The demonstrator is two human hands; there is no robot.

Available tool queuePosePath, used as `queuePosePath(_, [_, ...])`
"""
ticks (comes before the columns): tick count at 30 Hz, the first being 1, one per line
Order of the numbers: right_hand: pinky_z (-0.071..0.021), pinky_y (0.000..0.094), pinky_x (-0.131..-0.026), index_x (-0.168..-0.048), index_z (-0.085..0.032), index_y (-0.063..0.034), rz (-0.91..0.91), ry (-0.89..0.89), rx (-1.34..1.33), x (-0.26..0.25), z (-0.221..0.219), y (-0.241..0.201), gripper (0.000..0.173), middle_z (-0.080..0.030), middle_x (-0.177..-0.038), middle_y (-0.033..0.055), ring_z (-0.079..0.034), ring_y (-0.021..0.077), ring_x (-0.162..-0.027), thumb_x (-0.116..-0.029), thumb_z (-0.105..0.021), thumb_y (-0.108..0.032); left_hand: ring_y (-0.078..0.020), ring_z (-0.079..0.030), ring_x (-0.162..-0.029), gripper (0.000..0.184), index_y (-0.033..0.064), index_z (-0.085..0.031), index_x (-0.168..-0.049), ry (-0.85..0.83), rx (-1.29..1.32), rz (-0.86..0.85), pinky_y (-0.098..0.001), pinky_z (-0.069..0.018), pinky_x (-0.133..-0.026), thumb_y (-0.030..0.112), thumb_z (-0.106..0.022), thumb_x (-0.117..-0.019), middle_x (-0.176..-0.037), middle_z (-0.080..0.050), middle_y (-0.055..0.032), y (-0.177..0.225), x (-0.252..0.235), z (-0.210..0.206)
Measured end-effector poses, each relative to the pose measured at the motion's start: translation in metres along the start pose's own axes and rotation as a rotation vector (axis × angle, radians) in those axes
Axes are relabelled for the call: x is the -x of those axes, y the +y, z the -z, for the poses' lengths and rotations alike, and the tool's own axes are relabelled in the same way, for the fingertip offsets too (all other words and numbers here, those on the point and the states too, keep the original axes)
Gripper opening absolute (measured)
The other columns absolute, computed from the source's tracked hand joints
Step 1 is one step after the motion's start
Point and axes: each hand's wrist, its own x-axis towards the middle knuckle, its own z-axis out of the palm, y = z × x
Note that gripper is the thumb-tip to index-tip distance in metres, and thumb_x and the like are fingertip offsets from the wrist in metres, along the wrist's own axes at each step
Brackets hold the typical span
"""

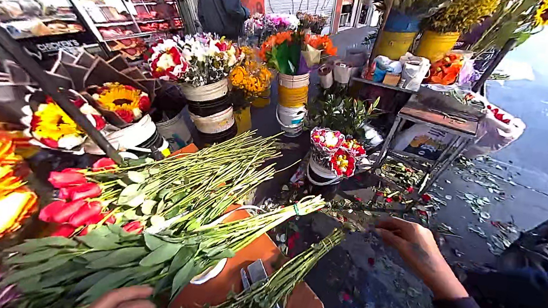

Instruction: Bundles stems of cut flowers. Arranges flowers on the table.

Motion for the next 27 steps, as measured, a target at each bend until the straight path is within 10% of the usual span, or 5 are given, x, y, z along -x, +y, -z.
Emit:
queuePosePath(6, [-0.0572,0.0489,-0.092,-0.113,-0.077,-0.0119,0.678,-0.289,0.084,-0.114,-0.091,-0.028,0.020,-0.074,-0.111,0.0078,-0.071,0.0244,-0.103,-0.0981,-0.063,-0.009,-0.0421,-0.056,-0.132,0.046,0.0020,-0.066,-0.132,0.093,-0.235,-0.016,-0.0647,-0.0398,-0.110,0.022,-0.075,-0.0913,-0.140,-0.060,-0.0223,0.024,-0.143,-0.100])
queuePosePath(9, [-0.0505,0.0544,-0.102,-0.123,-0.072,-0.0102,0.883,-0.563,0.249,-0.158,-0.122,-0.040,0.034,-0.071,-0.124,0.0121,-0.065,0.0316,-0.119,-0.0959,-0.057,0.005,-0.0390,-0.039,-0.147,0.065,0.0064,-0.048,-0.152,-0.091,-0.300,0.088,-0.0631,-0.0214,-0.122,0.021,-0.072,-0.0936,-0.156,-0.045,-0.0196,0.027,-0.214,-0.142])
queuePosePath(13, [-0.0550,0.0506,-0.093,-0.112,-0.072,-0.0033,1.258,-0.664,0.349,-0.188,-0.141,-0.033,0.021,-0.072,-0.106,0.0153,-0.070,0.0329,-0.102,-0.0977,-0.057,0.003,-0.0395,-0.041,-0.144,0.063,0.0029,-0.048,-0.149,-0.262,-0.420,0.196,-0.0602,-0.0263,-0.119,0.038,-0.063,-0.0993,-0.151,-0.048,-0.0209,0.020,-0.269,-0.175])
queuePosePath(17, [-0.0572,0.0473,-0.084,-0.099,-0.068,0.0026,1.665,-0.613,0.393,-0.201,-0.144,-0.031,0.012,-0.069,-0.090,0.0167,-0.070,0.0324,-0.085,-0.0964,-0.056,0.003,-0.0447,-0.049,-0.137,0.042,-0.0047,-0.058,-0.135,-0.330,-0.435,0.243,-0.0608,-0.0398,-0.110,0.025,-0.053,-0.1056,-0.145,-0.053,-0.0272,0.009,-0.289,-0.187])
queuePosePath(27, [-0.0589,0.0420,-0.077,-0.102,-0.065,-0.0014,1.965,-0.681,0.336,-0.267,-0.168,-0.046,0.012,-0.065,-0.087,0.0109,-0.068,0.0254,-0.077,-0.1001,-0.053,-0.002,-0.0359,-0.060,-0.122,0.060,0.0020,-0.061,-0.127,-0.438,-0.127,0.282,-0.0535,-0.0451,-0.107,0.055,-0.056,-0.1005,-0.125,-0.063,-0.0197,-0.012,-0.303,-0.164])
